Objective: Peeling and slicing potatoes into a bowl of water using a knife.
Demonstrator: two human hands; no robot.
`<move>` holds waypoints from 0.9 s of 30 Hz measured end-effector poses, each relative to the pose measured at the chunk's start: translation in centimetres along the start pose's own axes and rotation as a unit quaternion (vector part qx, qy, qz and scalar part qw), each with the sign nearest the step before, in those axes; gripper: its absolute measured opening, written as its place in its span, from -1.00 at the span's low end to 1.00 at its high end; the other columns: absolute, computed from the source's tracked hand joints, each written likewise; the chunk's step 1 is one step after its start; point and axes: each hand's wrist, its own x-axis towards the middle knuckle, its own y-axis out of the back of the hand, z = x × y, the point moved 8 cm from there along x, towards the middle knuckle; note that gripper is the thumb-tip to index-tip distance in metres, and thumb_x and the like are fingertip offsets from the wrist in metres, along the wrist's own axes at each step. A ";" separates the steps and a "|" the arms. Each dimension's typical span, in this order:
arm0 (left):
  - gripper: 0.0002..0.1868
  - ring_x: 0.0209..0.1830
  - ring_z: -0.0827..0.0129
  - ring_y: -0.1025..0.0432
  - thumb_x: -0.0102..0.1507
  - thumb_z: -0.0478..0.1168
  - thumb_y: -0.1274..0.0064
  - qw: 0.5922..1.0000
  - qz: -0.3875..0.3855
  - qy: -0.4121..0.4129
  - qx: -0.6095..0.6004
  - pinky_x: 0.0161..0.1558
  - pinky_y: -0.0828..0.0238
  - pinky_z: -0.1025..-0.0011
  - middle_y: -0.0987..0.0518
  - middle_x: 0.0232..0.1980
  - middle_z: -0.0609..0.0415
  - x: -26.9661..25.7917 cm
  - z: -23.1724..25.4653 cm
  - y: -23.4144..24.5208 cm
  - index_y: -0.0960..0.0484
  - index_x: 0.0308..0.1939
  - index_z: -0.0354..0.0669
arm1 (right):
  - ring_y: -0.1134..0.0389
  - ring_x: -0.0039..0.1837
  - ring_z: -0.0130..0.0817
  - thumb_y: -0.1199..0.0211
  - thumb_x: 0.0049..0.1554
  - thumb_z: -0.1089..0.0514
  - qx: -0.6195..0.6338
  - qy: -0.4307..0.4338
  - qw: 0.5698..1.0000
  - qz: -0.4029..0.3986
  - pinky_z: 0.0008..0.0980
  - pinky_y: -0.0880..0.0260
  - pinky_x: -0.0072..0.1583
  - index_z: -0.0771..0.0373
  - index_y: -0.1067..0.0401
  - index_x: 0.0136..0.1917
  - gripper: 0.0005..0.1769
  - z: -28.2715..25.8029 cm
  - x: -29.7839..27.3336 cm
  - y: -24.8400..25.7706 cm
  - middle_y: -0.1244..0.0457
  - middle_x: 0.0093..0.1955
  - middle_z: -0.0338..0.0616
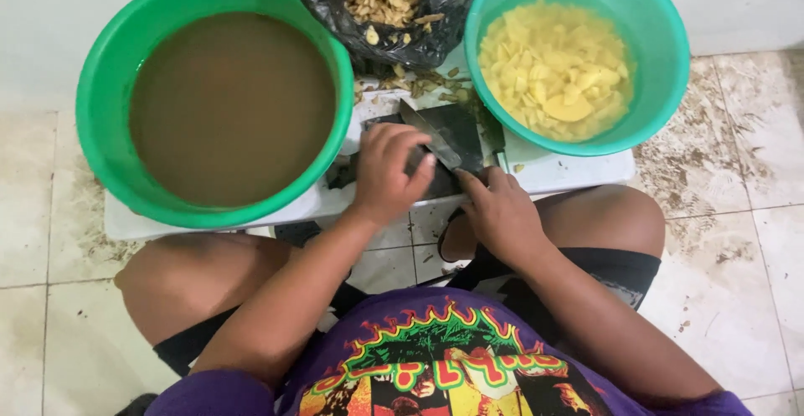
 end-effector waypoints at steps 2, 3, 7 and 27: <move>-0.81 -0.07 0.14 -0.46 0.36 -0.06 -0.01 0.999 -0.007 -0.038 -0.016 0.04 -0.34 0.14 -0.54 -0.17 0.09 2.8 2.8 -2.8 -0.61 -0.06 -0.02 | -0.40 -0.04 0.11 -0.44 0.01 0.01 0.012 -0.016 1.000 0.006 -0.06 -0.45 -0.07 0.14 -0.42 0.22 -0.47 1.1 0.0 -0.6 -0.25 0.03 0.07; -0.81 -0.08 0.17 -0.46 0.36 -0.04 0.01 0.997 -0.016 -0.069 -0.028 0.04 -0.34 0.16 -0.55 -0.19 0.10 3.7 4.5 -4.0 -0.62 -0.11 0.02 | -0.40 -0.02 0.14 -0.46 0.00 -0.03 0.029 -0.029 0.999 0.006 -0.05 -0.44 -0.04 0.16 -0.44 0.14 -0.51 1.5 -0.2 -1.0 -0.26 0.07 0.09; -0.91 -0.22 0.18 -0.50 0.29 -0.10 -0.01 0.986 -0.017 -0.159 -0.040 -0.16 -0.43 0.21 -0.49 -0.30 0.16 9.5 7.2 -12.1 -0.59 -0.24 0.07 | -0.39 0.03 0.09 -0.46 0.05 -0.10 0.042 -0.052 0.997 0.042 -0.12 -0.42 0.09 0.23 -0.49 0.13 -0.50 2.2 0.2 -0.2 -0.28 0.06 0.10; -0.34 0.08 0.39 -0.60 0.34 0.08 0.11 0.821 -0.457 0.284 -0.191 -0.44 -0.36 0.54 -0.60 0.24 -0.04 15.2 1.3 -20.9 -0.25 0.50 -0.01 | -0.30 0.17 0.27 -0.12 0.04 0.20 0.219 -0.236 0.947 -0.022 0.13 -0.32 0.11 0.30 -0.42 0.27 -0.50 8.2 0.4 -2.3 -0.29 0.18 0.26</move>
